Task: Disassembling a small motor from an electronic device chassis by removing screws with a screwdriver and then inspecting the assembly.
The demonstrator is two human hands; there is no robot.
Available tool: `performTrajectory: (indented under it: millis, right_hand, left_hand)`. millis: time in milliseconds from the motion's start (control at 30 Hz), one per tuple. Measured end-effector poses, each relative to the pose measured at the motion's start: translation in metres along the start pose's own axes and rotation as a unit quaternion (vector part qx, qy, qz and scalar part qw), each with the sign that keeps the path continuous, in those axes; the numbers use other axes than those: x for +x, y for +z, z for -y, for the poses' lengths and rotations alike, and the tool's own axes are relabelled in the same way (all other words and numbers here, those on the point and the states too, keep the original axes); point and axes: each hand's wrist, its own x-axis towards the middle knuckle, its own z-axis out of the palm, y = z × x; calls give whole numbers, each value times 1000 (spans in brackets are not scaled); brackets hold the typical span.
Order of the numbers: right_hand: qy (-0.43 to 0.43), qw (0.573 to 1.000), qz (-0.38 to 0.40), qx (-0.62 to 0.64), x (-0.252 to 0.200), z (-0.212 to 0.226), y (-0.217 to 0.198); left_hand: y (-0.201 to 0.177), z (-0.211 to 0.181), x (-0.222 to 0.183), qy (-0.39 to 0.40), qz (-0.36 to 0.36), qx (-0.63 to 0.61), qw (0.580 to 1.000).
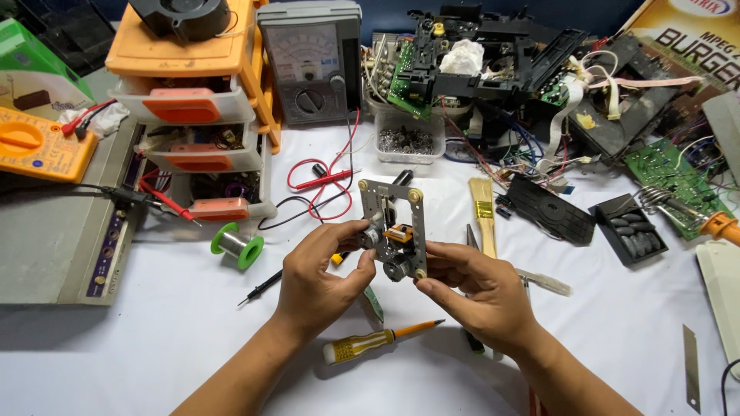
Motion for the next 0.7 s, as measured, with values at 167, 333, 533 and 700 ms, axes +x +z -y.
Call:
performTrajectory:
  millis: [167, 333, 533, 700]
  right_hand:
    - [2, 1000, -5, -9, -1, -4, -2]
    - [30, 999, -23, -38, 0, -1, -4]
    - [13, 997, -68, 40, 3, -14, -10]
    - [26, 992, -86, 86, 7, -26, -16]
  left_hand:
    - [1, 1, -1, -5, 10, -11, 1000]
    - [3, 1, -2, -9, 19, -20, 1000]
    - [6, 4, -2, -40, -1, -49, 998]
    - [2, 2, 1, 19, 7, 20, 1000]
